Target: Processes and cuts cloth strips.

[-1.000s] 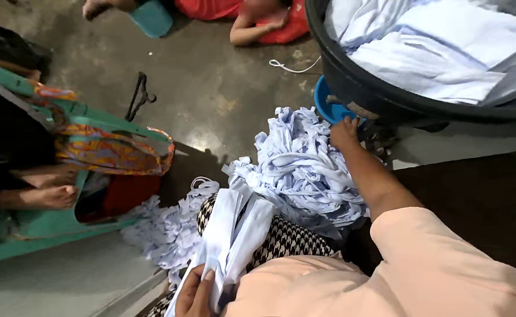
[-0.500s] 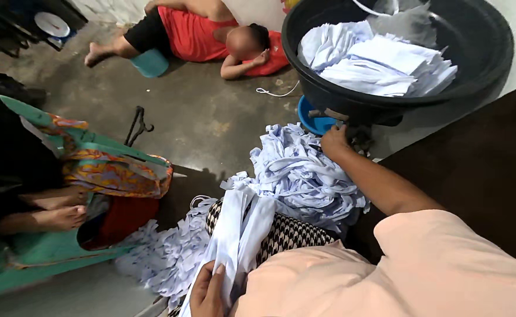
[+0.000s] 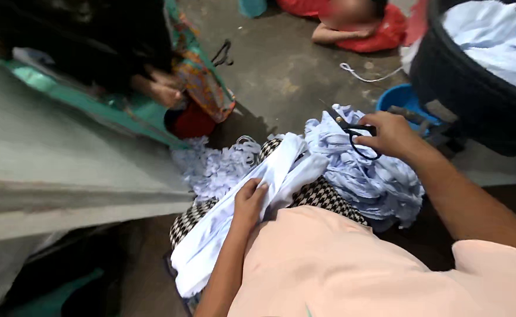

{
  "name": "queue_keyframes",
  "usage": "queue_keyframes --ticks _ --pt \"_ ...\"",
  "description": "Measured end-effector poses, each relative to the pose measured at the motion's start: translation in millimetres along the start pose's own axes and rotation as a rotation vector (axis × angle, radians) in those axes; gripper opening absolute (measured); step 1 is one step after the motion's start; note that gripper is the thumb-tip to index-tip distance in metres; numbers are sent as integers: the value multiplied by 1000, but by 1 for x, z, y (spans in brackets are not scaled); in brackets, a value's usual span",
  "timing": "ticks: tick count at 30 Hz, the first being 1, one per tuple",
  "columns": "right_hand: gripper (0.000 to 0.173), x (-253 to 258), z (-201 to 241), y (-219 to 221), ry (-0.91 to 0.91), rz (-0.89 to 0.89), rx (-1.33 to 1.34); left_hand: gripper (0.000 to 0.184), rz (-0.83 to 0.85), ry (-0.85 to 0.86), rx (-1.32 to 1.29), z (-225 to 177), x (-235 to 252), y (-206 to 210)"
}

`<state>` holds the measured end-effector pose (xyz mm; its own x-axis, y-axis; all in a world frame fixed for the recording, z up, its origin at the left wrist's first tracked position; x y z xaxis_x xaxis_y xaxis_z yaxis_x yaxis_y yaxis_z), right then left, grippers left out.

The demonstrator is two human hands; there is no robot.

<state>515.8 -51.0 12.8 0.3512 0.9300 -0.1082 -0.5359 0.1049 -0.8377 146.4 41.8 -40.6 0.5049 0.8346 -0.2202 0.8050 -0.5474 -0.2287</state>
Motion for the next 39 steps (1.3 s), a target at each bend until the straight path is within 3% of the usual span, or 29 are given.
queue_keyframes --ticks 4,8,11,15,20,23,29,33,35,39 --pt "15 -14 77 34 -283 4 28 15 0 -74 -67 8 1 -1" --pt "15 -34 103 82 -423 -79 -37 15 -2 -97 -63 11 1 0" --pt "41 -49 98 109 -377 113 153 16 0 -91 -6 12 0 0" --pt "23 -56 85 109 -196 197 346 16 4 -105 44 14 2 -1" --pt "40 -58 82 105 -37 312 52 17 33 -137 28 14 4 -2" --pt "37 -55 76 103 38 461 -61 18 63 -158 -66 14 6 -3" --pt "24 -42 55 69 -41 476 346 19 107 -164 -203 0 5 -14" --pt "34 -51 63 66 -62 614 718 18 125 -199 -291 -15 6 -17" --pt "46 -58 66 66 -101 731 751 19 151 -211 -355 -19 3 -16" --pt "74 -72 51 56 -159 1158 703 25 203 -204 -400 -24 -5 -13"
Point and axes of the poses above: each hand's wrist, its own x-axis towards the middle knuckle, its own y-axis out of the palm, z = x × y, the point moved 4 cm from there along x, towards the middle knuckle, and after that the axes turned 4 degrees about x, right-handed, at the moved point
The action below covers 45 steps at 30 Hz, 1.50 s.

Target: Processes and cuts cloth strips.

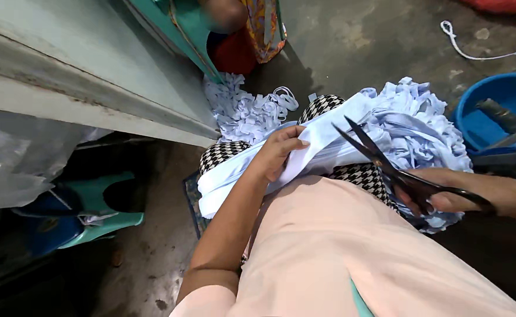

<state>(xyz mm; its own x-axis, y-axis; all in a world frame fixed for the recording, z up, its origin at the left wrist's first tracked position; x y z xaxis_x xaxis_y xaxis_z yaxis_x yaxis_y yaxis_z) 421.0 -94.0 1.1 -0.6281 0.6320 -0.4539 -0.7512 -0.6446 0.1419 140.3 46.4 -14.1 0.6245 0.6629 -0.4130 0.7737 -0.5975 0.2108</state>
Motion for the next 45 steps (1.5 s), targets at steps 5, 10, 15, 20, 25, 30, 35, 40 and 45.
queue_keyframes --ticks 5,10,15,20,25,30,35,40,45 --pt "81 -13 -9 9 268 104 -37 23 -37 0 -8 1 -4 5" --pt "91 16 -1 30 229 48 -4 24 -37 23 24 -2 -6 10" --pt "90 34 9 42 248 -14 -5 24 -46 24 99 -6 -11 15" --pt "83 39 14 47 172 -84 14 28 -94 36 51 -3 -12 22" --pt "68 42 12 48 113 -164 45 35 -87 50 38 -1 -12 24" --pt "62 42 5 49 107 -277 6 47 -182 21 101 2 -12 20" --pt "33 40 -1 48 131 -351 -12 34 -203 -22 81 8 -11 16" --pt "36 40 -4 44 178 -278 15 10 -162 -36 124 15 -12 12" --pt "40 55 11 38 249 -205 -39 7 -159 -46 111 18 -12 11"
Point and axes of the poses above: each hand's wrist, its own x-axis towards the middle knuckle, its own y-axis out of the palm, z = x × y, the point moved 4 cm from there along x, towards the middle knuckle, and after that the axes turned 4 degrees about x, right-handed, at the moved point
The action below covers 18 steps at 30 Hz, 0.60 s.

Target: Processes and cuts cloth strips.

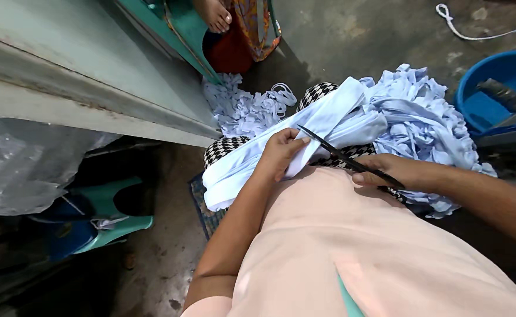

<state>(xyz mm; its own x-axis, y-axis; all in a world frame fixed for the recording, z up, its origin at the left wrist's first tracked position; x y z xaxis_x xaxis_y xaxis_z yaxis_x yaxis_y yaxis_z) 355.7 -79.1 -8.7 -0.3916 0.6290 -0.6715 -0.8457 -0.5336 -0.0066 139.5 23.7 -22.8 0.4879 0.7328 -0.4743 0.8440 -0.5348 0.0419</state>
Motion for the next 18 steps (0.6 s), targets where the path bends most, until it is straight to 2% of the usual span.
queue_keyframes --ticks 4,11,18 --pt "48 10 3 0 7 2 -42 7 -13 -11 5 2 0 0" --pt "30 9 -13 2 -62 -103 -35 10 -32 -9 -21 8 3 -2" --pt "37 17 8 1 -2 -30 -117 10 -17 -26 -14 11 4 -2"
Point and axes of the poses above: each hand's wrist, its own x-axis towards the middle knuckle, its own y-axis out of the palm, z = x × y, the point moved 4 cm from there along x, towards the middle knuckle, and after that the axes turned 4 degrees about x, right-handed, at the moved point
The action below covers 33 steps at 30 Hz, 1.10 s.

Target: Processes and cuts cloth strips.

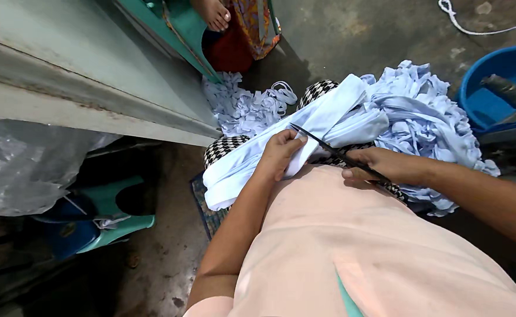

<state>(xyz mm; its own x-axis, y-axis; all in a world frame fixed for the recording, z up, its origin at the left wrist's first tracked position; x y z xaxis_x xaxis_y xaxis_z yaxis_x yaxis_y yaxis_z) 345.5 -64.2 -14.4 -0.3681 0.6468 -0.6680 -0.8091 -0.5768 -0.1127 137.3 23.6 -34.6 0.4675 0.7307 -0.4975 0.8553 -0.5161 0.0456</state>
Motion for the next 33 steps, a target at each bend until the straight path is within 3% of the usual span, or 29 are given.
queue_keyframes --ticks 5,12,16,19,22,24,29,33 --pt "39 8 -1 3 21 -62 46 10 -23 7 63 3 1 -1" --pt "31 8 -19 3 -158 -134 2 12 -12 22 144 6 -7 -17" --pt "35 -5 -6 -15 -391 -216 -39 12 65 242 212 -24 -18 -38" --pt "40 -6 36 -33 -581 -388 -43 14 149 448 320 -67 -27 -41" --pt "47 3 95 -38 -772 -346 53 15 167 590 462 -108 -36 -30" --pt "43 9 128 -38 -797 -339 32 16 125 641 518 -123 -39 -27" --pt "29 24 177 -31 -841 -288 10 19 82 675 359 -124 -52 -56" --pt "30 32 223 -21 -906 -191 77 31 132 622 299 -91 -77 -111"
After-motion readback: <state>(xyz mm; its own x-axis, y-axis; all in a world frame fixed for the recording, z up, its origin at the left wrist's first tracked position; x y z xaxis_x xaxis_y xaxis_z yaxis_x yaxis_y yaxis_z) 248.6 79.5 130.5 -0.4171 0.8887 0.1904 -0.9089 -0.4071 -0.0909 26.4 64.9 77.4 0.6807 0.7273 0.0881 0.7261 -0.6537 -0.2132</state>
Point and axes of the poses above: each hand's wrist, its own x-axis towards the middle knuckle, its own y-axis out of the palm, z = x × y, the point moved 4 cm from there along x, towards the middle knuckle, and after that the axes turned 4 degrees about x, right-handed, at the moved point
